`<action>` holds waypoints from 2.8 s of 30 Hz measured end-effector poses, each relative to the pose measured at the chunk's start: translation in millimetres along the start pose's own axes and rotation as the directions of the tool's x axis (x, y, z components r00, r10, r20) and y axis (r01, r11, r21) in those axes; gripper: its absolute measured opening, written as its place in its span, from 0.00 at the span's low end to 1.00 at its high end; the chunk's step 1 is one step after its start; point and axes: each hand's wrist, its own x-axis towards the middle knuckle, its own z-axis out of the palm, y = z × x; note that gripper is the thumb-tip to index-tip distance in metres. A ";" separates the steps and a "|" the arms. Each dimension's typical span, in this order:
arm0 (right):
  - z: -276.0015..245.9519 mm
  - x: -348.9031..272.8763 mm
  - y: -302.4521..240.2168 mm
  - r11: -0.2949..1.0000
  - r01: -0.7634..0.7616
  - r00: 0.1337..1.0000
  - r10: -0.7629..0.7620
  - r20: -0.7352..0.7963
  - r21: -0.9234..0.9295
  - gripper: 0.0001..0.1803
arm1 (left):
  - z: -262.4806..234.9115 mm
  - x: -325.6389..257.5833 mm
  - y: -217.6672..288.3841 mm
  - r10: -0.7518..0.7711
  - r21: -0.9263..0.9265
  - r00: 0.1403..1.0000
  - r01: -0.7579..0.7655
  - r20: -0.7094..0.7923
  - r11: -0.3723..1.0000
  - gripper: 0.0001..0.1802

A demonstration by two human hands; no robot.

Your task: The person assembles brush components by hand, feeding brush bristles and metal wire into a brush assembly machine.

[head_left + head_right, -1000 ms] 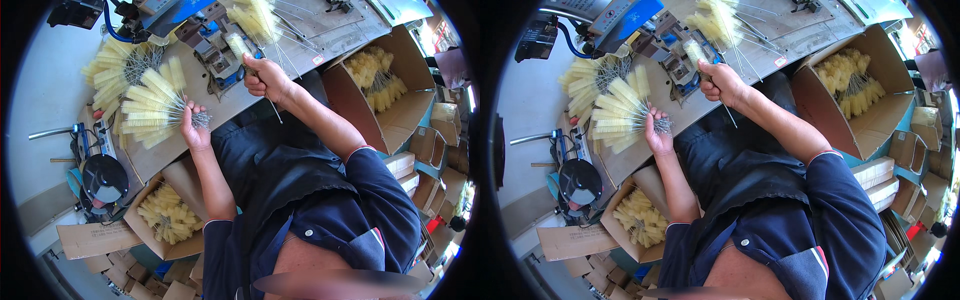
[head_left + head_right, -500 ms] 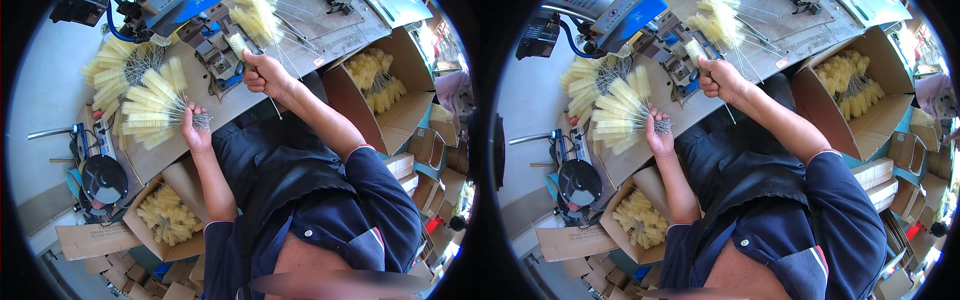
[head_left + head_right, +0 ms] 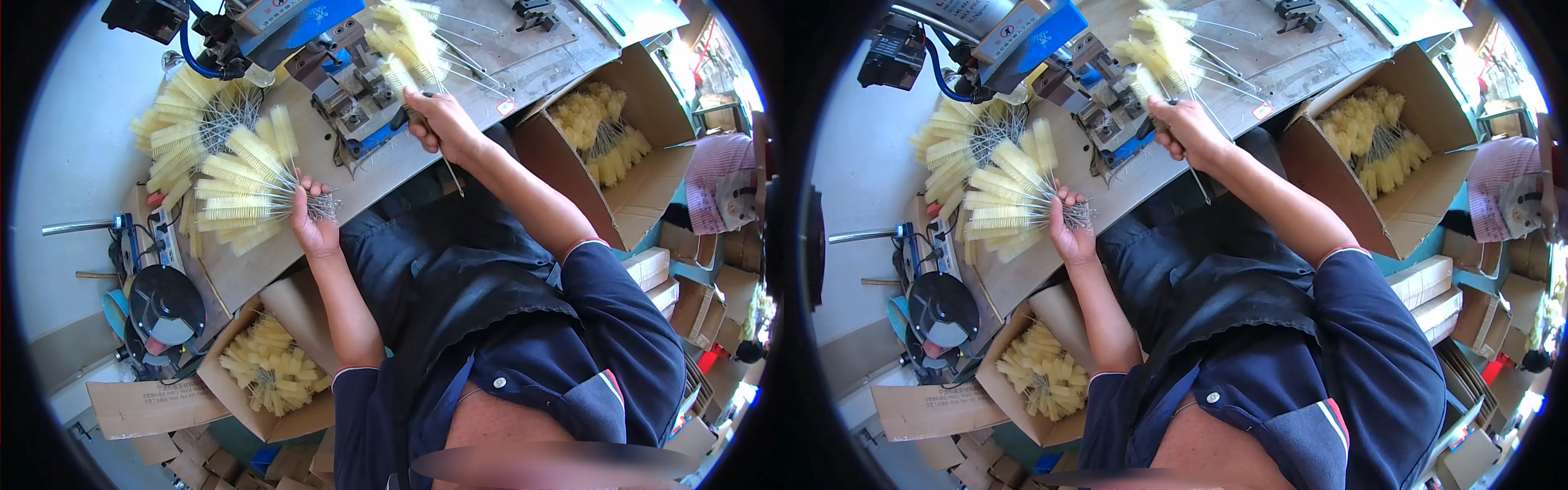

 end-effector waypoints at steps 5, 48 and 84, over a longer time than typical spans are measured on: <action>-29.6 27.6 -17.5 0.922 0.222 0.950 -0.278 -0.143 -0.317 0.36 | -3.8 2.0 0.6 0.031 0.037 0.999 -0.030 -0.034 0.999 0.22; 172.3 -15.0 -2.1 0.879 0.464 0.804 -0.470 0.364 0.112 0.28 | -6.4 -4.8 10.8 -0.101 -0.114 0.962 0.134 0.253 0.984 0.33; 59.7 14.9 16.3 0.988 -0.115 0.955 0.081 0.286 0.105 0.21 | -6.7 -3.9 3.6 -0.011 -0.150 0.997 0.022 0.072 0.989 0.29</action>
